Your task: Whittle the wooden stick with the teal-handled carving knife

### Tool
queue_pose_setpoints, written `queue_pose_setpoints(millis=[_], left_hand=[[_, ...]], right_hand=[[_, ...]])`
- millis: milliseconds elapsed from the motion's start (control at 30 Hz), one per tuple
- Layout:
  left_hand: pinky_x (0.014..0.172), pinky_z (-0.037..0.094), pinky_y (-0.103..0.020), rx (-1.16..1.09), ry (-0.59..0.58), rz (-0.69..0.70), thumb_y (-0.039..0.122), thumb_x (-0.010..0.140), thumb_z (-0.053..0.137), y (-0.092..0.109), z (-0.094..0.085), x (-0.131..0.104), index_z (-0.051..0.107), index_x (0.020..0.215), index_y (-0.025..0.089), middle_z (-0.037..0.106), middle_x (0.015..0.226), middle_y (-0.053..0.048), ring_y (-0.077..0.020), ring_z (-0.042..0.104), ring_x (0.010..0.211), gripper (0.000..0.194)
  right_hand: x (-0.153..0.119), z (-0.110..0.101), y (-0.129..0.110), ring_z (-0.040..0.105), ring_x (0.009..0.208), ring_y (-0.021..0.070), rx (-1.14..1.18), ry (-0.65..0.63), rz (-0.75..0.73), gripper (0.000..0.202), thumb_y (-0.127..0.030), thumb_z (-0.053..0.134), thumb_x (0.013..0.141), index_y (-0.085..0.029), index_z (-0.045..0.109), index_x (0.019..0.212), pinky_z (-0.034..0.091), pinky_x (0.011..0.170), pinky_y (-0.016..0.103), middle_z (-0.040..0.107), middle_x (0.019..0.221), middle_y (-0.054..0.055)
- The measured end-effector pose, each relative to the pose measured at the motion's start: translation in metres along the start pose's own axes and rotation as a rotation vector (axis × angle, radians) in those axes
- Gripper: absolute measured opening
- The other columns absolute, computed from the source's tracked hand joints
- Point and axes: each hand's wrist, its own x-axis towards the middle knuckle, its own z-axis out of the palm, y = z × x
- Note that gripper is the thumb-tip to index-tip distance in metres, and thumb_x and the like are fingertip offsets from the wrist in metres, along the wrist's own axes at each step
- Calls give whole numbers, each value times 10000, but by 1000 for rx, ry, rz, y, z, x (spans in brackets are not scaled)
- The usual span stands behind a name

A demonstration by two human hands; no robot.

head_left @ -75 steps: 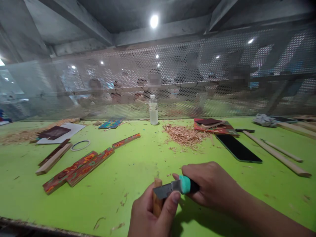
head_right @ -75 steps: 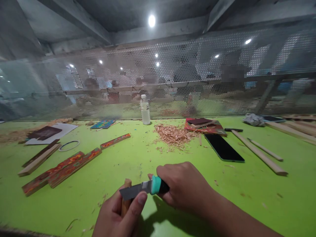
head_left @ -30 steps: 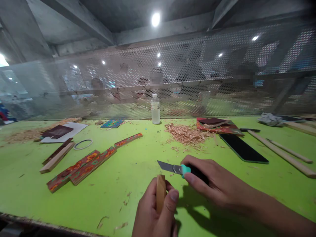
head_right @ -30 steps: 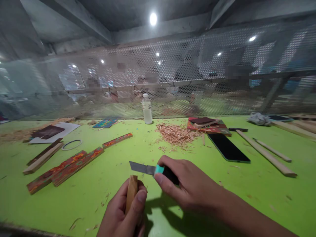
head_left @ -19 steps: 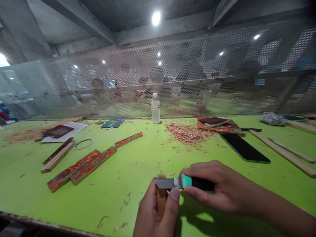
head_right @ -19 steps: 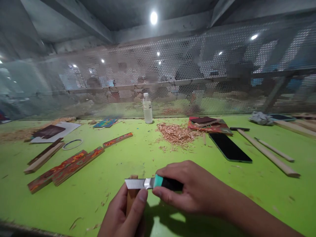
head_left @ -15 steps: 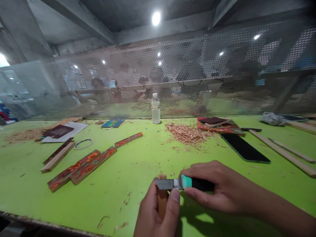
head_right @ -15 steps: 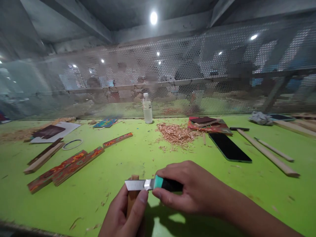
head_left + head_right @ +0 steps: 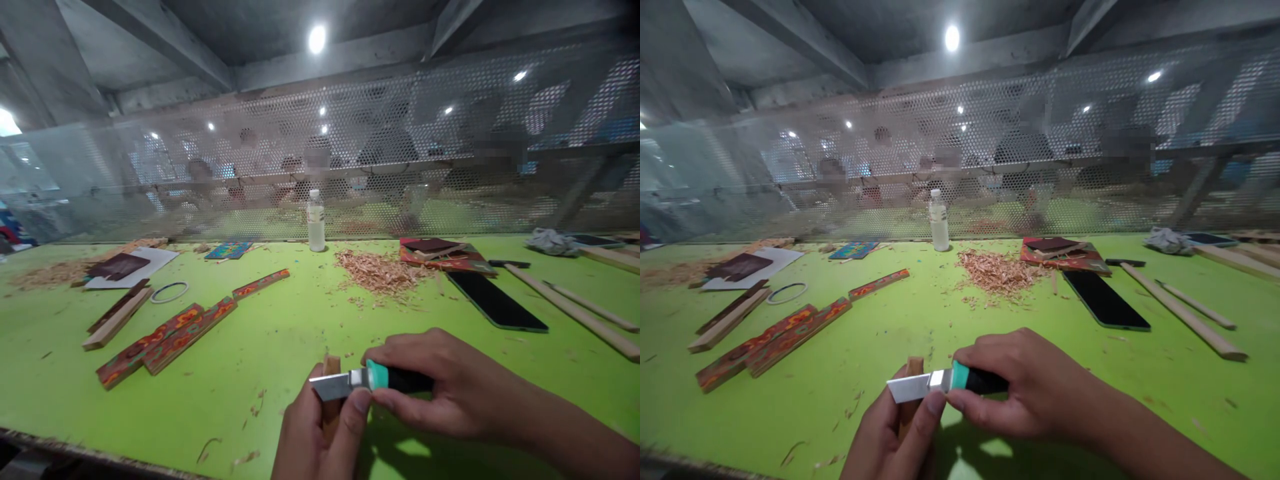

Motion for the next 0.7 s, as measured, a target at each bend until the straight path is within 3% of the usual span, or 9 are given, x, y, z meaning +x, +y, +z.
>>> queue_pose_setpoints(millis=[300,533,633,700], left_hand=[[754,550,-286,245,54,66,607,891,668,8,-3,1,764,973,166,803,929,-107,-273,733,886,459],[761,523,-307,335,135,39,613,873,661,7,-3,1,773,927,187,808,916,-100,-289,721,866,444],[701,469,-293,380,156,21,649,889,630,5,-2,1,726,854,186,748,782,-73,-246,664,745,475],[604,389,-268,402,130,13,685,905,593,4,-2,1,615,731,206,598,622,-5,-184,551,612,510]], right_hand=[[-2,-5,0,629,670,177,-134,-1,-39,405,-507,465,1077,-180,700,1111,366,588,286,696,794,44],[-1,1,-2,617,614,175,-229,98,-108,408,-499,470,1078,-158,690,1119,374,553,300,669,741,27],[0,3,-3,631,626,179,-222,159,-111,393,-485,484,1075,-149,686,1092,404,558,297,683,745,36],[1,0,-1,641,635,169,-164,249,-56,378,-471,470,1084,-158,682,1063,437,573,281,706,768,41]])
